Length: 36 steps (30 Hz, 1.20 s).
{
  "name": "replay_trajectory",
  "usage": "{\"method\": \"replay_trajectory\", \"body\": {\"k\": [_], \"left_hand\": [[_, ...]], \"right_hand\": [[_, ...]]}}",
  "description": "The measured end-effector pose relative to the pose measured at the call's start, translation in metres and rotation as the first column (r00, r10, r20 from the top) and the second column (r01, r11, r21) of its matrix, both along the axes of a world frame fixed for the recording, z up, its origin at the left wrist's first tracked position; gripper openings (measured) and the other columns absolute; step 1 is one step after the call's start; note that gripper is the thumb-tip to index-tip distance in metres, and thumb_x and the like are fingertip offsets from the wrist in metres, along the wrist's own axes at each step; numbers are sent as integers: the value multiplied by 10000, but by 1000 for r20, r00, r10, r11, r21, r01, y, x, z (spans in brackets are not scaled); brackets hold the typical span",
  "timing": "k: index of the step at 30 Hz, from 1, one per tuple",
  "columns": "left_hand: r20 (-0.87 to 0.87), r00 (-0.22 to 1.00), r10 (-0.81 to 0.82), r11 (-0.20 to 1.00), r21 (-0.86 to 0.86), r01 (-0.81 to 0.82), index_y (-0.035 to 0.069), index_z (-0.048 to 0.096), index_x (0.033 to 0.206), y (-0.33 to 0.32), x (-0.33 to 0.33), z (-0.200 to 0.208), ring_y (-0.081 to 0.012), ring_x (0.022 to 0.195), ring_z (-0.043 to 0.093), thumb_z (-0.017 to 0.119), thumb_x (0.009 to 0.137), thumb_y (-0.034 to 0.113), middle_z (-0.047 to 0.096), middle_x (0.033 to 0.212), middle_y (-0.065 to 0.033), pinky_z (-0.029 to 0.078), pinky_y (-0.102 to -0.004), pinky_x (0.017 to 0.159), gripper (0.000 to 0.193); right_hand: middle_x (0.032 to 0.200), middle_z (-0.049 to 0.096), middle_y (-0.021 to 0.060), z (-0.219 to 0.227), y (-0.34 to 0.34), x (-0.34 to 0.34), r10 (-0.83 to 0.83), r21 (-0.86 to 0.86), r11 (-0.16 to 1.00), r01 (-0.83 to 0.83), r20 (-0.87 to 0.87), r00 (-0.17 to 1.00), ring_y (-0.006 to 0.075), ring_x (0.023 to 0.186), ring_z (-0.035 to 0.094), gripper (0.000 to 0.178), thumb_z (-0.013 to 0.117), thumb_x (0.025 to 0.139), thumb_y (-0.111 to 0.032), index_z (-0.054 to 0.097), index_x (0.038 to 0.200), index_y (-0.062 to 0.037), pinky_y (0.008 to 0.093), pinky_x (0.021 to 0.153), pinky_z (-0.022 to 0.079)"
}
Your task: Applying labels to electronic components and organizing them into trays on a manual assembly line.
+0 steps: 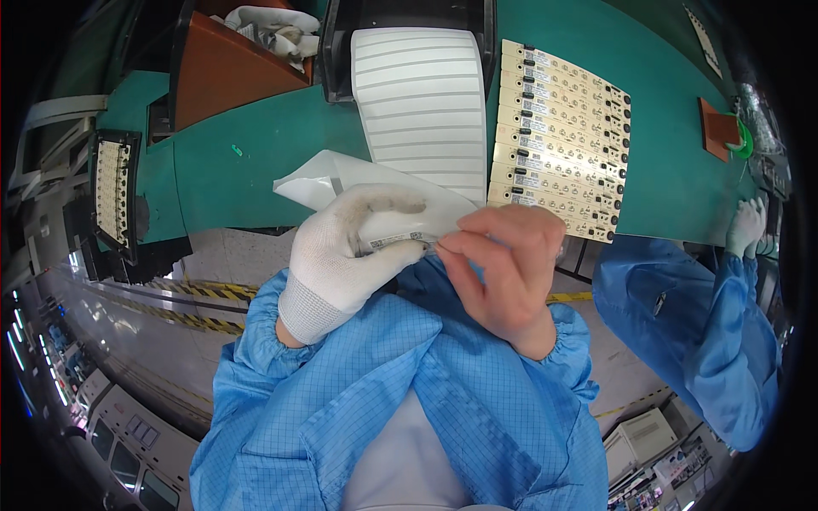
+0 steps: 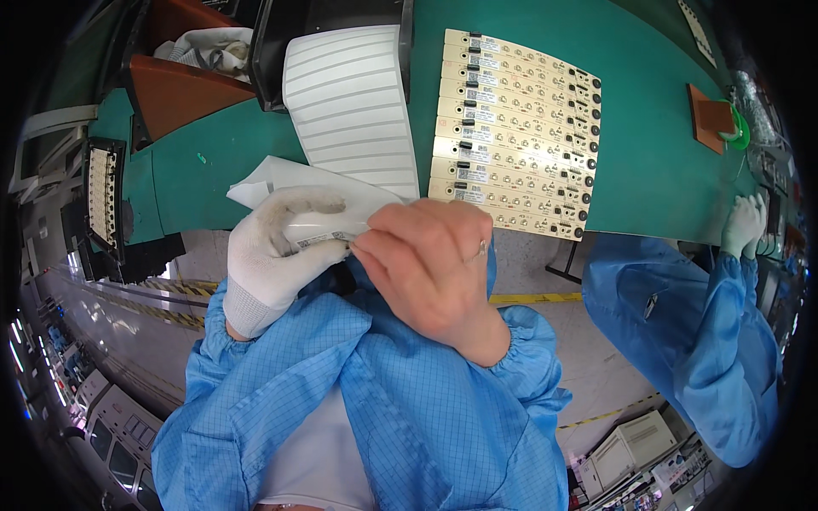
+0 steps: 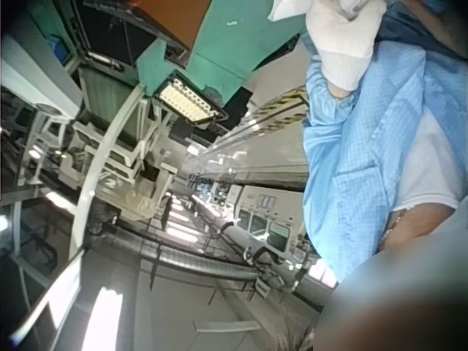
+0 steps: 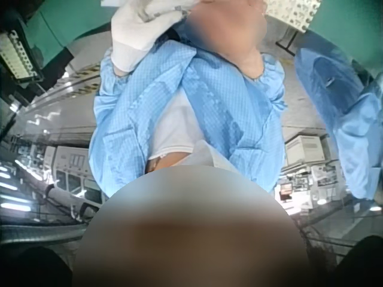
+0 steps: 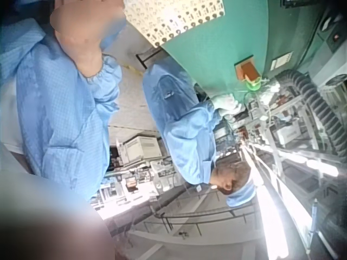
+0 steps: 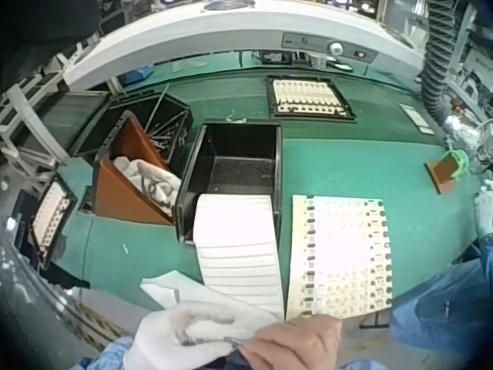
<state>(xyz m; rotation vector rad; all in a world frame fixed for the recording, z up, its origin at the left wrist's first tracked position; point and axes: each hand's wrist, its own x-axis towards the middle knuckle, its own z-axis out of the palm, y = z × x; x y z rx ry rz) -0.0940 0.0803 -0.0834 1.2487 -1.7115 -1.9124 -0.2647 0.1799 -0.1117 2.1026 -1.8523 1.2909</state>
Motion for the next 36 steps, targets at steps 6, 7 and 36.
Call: {"method": "replay_trajectory", "body": {"k": [6,7,36], "left_hand": [[-53,998,-43,996,-81,39,-33,565,1223,-3,8,-4,-172,1052,635,728,805,-20,631,1192,-125,535,-262,870,448],[-63,996,-61,996,-72,56,-33,565,1223,-3,7,-2,-172,1052,635,728,805,-20,631,1192,-125,535,-262,870,448],[68,997,30,1000,-8,-29,-37,580,1199,-1,3,0,-184,1055,641,752,784,-5,639,1189,-130,548,-280,874,450]], "right_hand": [[1061,581,108,22,18,-27,-241,301,952,58,619,747,229,972,552,126,712,777,-8,646,884,-8,313,859,429],[1079,572,118,24,25,-38,-361,387,914,119,645,674,228,985,550,95,695,799,-12,644,878,-4,306,872,429],[1057,578,74,-3,34,-51,-483,555,774,306,204,852,238,1026,524,95,730,776,-54,664,835,-20,342,917,388]]}}
